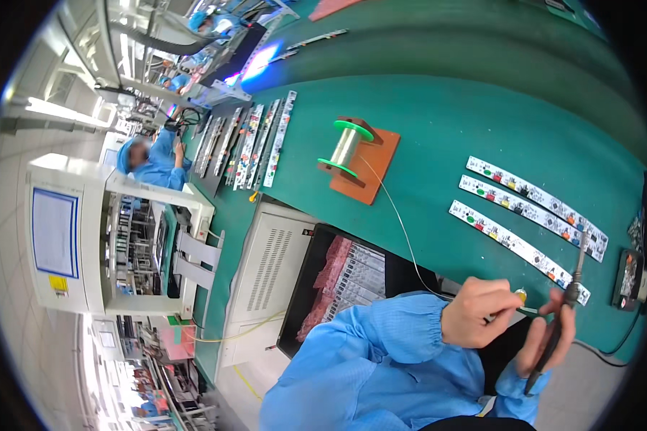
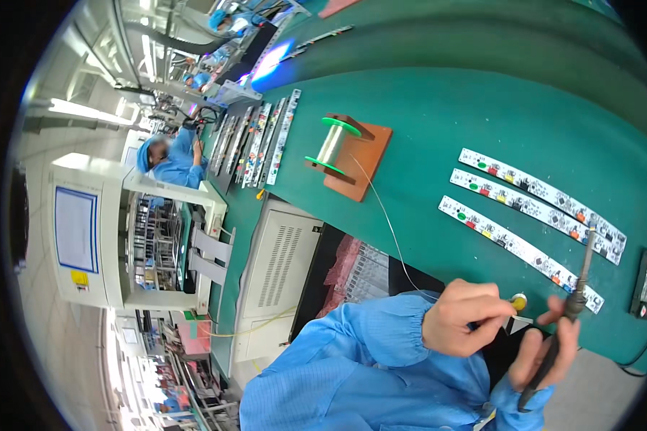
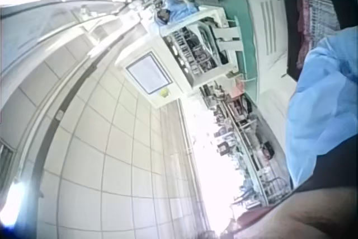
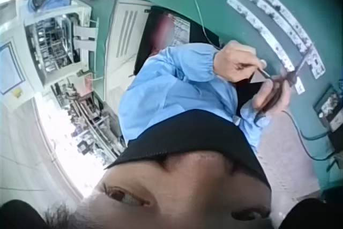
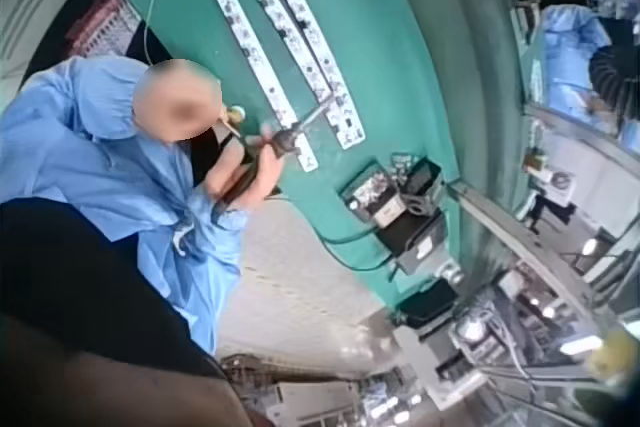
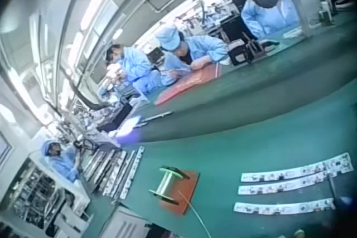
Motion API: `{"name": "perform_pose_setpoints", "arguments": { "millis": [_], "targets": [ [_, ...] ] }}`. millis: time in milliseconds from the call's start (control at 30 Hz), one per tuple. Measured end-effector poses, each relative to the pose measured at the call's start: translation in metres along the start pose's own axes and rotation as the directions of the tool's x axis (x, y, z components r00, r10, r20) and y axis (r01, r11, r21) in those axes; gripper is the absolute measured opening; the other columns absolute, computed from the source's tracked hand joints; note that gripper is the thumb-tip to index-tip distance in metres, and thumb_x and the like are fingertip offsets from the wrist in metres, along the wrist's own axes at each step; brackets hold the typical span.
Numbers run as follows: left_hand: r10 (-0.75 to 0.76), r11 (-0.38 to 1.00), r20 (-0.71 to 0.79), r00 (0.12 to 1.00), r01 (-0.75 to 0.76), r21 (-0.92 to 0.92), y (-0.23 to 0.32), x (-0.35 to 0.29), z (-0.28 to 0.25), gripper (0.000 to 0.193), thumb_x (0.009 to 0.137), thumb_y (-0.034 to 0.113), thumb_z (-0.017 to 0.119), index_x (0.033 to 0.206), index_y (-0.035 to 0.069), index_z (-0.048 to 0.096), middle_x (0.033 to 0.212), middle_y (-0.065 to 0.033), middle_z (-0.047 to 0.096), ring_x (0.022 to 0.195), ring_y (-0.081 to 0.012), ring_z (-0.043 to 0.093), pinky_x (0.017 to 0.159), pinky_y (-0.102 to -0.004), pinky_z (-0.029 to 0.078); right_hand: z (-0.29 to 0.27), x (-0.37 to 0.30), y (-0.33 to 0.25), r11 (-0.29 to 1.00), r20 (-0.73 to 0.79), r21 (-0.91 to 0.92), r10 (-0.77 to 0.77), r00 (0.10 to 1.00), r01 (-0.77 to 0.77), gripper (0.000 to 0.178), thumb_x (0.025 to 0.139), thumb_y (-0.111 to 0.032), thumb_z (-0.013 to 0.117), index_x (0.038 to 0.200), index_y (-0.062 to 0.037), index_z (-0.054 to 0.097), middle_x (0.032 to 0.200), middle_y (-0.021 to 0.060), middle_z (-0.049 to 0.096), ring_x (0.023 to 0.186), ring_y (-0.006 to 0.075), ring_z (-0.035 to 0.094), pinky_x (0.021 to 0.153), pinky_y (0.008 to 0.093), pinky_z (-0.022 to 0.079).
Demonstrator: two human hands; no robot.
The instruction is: Soldering components onto LED light strips at a manufacturing station.
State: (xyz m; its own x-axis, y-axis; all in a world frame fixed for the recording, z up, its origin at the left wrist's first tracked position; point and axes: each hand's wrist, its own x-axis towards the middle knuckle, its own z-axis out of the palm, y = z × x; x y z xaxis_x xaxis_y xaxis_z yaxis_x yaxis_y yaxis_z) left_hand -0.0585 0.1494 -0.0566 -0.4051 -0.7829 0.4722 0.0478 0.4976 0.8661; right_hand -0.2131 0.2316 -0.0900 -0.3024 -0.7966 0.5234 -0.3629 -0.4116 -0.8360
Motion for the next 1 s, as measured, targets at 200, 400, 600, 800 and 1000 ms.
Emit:
{"name": "perform_pose_setpoints", "arguments": {
  "millis": [200,400,600,800,1000],
  "targets": [
    [0.007,1.0,0.066,0.998,-0.005,-0.023,0.006,-0.001,0.006,0.009,0.073,-0.006,0.06,0.08,-0.001,0.06,0.061,-0.0092,0.048,0.05,-0.0231,0.049,0.043,-0.0333,0.033,0.018,0.003,-0.003,0.992,-0.022,0.115,-0.056,0.998,0.058,0.041,0.087,0.007,0.048,0.127,0.0002,0.041,0.118,0.0228,0.054,0.074,0.012,0.049,0.068,0.0243,0.044],
    [0.058,0.998,0.07,0.996,-0.056,-0.033,0.001,-0.001,0.016,0.008,0.073,-0.003,0.063,0.079,0.0,0.062,0.06,-0.009,0.048,0.049,-0.0233,0.05,0.043,-0.0338,0.035,0.007,-0.003,0.003,0.995,-0.092,0.096,0.001,0.996,0.007,0.04,0.087,0.007,0.049,0.126,0.0012,0.042,0.118,0.0229,0.054,0.073,0.0109,0.051,0.064,0.0222,0.043],
    [0.081,0.993,0.107,0.991,-0.09,0.08,0.006,-0.004,0.02,0.008,0.072,-0.003,0.062,0.079,0.001,0.063,0.06,-0.008,0.049,0.049,-0.0237,0.051,0.042,-0.0341,0.037,-0.003,-0.003,0.006,0.999,-0.125,0.029,0.039,0.991,-0.036,0.044,0.086,0.008,0.051,0.127,-0.0022,0.041,0.116,0.0268,0.054,0.065,0.0123,0.05,0.059,0.0235,0.045],
    [0.109,0.984,-0.008,0.994,-0.107,0.142,-0.008,0.001,0.005,0.018,0.067,-0.004,0.059,0.084,0.002,0.063,0.065,-0.008,0.056,0.049,-0.0216,0.053,0.042,-0.0315,0.04,-0.015,0.008,0.008,0.994,-0.297,-0.038,0.088,0.951,-0.104,0.04,0.087,0.006,0.05,0.125,0.001,0.042,0.115,0.021,0.057,0.074,0.0148,0.053,0.066,0.0265,0.046],
    [-0.08,0.958,-0.131,0.988,0.112,0.263,-0.016,0.002,-0.028,0.018,0.073,-0.008,0.061,0.088,0.001,0.065,0.06,-0.004,0.052,0.046,-0.0085,0.047,0.04,-0.023,0.033,-0.028,0.016,0.02,0.974,-0.356,-0.193,0.041,0.933,-0.116,0.046,0.082,0.008,0.057,0.125,-0.0025,0.043,0.113,0.0246,0.057,0.093,0.0226,0.058,0.083,0.0346,0.047]
  ]
}}
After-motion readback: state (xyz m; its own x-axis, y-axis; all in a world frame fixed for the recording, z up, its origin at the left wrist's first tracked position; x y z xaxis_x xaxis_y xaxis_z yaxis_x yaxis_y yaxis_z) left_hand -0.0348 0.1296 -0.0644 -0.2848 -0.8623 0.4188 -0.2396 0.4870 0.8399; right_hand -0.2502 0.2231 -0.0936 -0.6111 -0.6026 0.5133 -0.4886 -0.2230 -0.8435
